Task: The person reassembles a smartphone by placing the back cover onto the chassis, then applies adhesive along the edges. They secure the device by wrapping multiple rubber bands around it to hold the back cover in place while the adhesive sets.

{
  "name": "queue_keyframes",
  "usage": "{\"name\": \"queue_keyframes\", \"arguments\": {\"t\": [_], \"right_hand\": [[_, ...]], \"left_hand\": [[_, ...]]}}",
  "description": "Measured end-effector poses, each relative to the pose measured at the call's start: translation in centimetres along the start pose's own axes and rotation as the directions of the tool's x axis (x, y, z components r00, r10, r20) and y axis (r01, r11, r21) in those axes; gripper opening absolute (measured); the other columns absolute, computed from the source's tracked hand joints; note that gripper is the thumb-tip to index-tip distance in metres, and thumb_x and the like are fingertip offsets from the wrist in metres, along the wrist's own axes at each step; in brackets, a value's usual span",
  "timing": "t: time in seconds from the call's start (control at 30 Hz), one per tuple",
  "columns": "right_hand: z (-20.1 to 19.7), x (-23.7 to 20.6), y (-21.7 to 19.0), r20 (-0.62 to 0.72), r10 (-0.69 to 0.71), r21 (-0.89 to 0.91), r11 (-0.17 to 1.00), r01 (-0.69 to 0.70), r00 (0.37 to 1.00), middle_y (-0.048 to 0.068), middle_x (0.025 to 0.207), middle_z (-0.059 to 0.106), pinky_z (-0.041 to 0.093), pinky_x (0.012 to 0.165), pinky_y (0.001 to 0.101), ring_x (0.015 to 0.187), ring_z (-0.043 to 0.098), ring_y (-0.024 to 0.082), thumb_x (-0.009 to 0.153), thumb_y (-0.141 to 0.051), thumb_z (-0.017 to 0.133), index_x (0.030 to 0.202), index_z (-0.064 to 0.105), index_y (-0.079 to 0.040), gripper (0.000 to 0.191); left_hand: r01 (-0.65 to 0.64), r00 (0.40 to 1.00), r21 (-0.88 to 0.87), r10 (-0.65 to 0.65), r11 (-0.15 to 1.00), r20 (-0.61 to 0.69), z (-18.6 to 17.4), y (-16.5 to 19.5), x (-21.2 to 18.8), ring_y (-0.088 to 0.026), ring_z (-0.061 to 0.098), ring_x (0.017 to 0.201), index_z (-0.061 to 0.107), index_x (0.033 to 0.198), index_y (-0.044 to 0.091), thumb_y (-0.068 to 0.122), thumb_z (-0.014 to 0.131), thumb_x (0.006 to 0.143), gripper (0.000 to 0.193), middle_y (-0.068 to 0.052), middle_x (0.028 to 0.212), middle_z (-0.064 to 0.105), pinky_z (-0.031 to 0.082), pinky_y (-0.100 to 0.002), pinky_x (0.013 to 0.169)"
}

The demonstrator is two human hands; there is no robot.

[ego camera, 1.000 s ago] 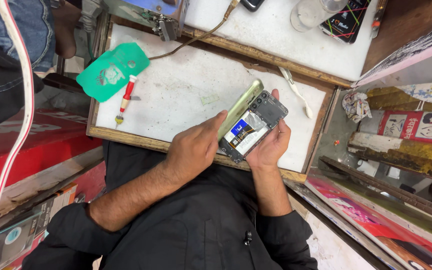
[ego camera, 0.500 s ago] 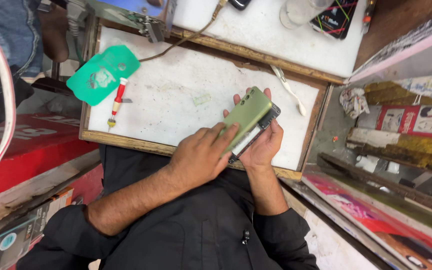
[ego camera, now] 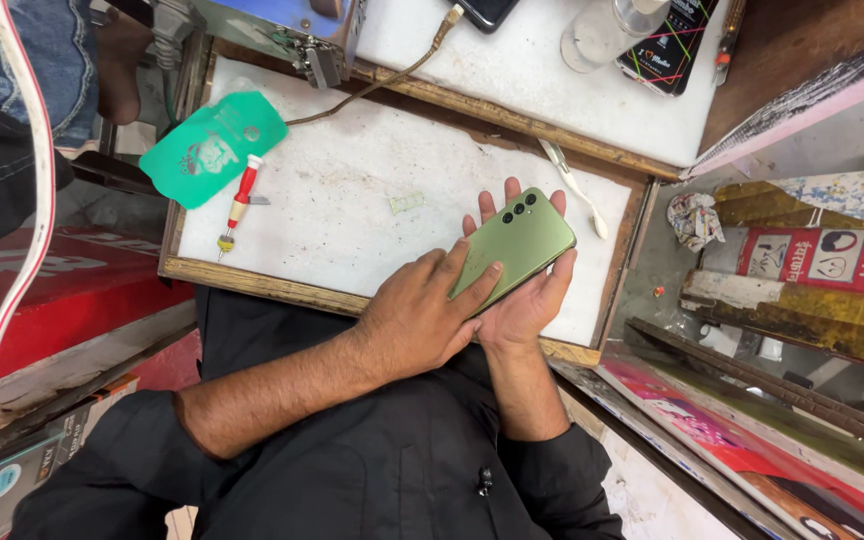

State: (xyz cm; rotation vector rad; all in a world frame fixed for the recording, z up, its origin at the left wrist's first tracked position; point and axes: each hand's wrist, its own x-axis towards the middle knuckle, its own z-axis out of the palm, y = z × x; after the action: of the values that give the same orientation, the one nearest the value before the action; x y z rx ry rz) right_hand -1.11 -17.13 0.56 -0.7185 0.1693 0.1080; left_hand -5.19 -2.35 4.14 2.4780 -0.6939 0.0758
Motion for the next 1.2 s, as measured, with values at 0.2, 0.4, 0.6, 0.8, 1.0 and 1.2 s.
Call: {"name": "queue_keyframes", "arguments": {"t": [0.2, 0.4, 0.6, 0.8, 1.0, 1.2], "right_hand": [[-0.4, 0.0, 0.0, -0.013, -0.034, -0.082, 0.996, 0.033, 0.999, 0.014, 0.149, 0.047, 0.046, 0.111, 0.0602, 0.127, 0.053, 0.030, 0.102, -0.065, 0.046, 0.159, 0.033, -0.026, 0.071], [-1.6, -0.6, -1.3, 0.176, -0.023, -0.060, 0.998, 0.034, 0.984, 0.005, 0.129, 0.054, 0.048, 0.119, 0.0573, 0.122, 0.056, 0.021, 0.102, -0.022, 0.077, 0.136, 0.042, -0.021, 0.049], [-2.2, -1.1, -3.5, 0.143, -0.044, -0.622, 0.773, 0.124, 0.989, 0.009, 0.117, 0.071, 0.053, 0.094, 0.0293, 0.102, 0.063, 0.015, 0.102, -0.019, 0.071, 0.136, 0.062, 0.001, 0.040], [0.4, -3.4, -4.2, 0.253, 0.033, -0.843, 0.497, 0.203, 0.967, 0.009, 0.111, 0.076, 0.055, 0.084, 0.0231, 0.095, 0.066, 0.011, 0.101, -0.012, 0.072, 0.126, 0.070, 0.002, 0.028], [3.2, -4.0, -5.2, 0.355, 0.013, -0.895, 0.294, 0.336, 0.935, 0.011, 0.107, 0.079, 0.060, 0.081, 0.0252, 0.095, 0.075, 0.015, 0.095, -0.014, 0.075, 0.116, 0.073, 0.000, 0.025], [3.5, -4.6, -4.2, 0.434, -0.143, -0.851, 0.259, 0.457, 0.889, 0.012, 0.105, 0.079, 0.062, 0.081, 0.0258, 0.096, 0.077, 0.017, 0.099, -0.015, 0.073, 0.116, 0.073, -0.002, 0.022]], "left_hand": [[-0.008, 0.994, -0.033, 0.004, 0.999, -0.112, 0.0, -0.3, -0.1, -0.040, 0.067, 0.110, 0.052, 0.142, 0.002, 0.032, 0.076, 0.084, 0.070, -0.029, 0.129, 0.060, 0.060, -0.045, 0.081], [0.159, 0.975, -0.290, -0.196, 0.944, -0.103, -1.3, -1.5, -0.9, -0.031, 0.075, 0.088, 0.061, 0.128, 0.002, 0.016, 0.067, 0.098, 0.034, -0.016, 0.100, 0.075, 0.060, -0.040, 0.075], [0.167, 0.960, -0.361, -0.235, 0.918, -0.152, -4.7, -2.7, -0.7, -0.035, 0.074, 0.094, 0.062, 0.127, 0.002, 0.017, 0.067, 0.098, 0.032, -0.016, 0.107, 0.074, 0.060, -0.043, 0.078], [0.027, 0.964, -0.421, -0.135, 0.907, -0.228, -7.9, -1.9, -0.3, -0.033, 0.074, 0.101, 0.063, 0.130, 0.004, 0.016, 0.071, 0.096, 0.036, -0.014, 0.115, 0.074, 0.061, -0.040, 0.084], [0.070, 0.970, -0.412, -0.159, 0.908, -0.185, -8.2, -1.4, -0.2, -0.030, 0.076, 0.094, 0.067, 0.117, 0.007, 0.011, 0.075, 0.093, 0.026, -0.010, 0.105, 0.076, 0.061, -0.039, 0.079], [0.030, 0.945, -0.373, -0.147, 0.927, -0.291, -7.3, -0.6, -0.7, -0.028, 0.076, 0.093, 0.066, 0.114, 0.006, 0.004, 0.075, 0.090, 0.025, -0.009, 0.102, 0.076, 0.061, -0.039, 0.079]]}}
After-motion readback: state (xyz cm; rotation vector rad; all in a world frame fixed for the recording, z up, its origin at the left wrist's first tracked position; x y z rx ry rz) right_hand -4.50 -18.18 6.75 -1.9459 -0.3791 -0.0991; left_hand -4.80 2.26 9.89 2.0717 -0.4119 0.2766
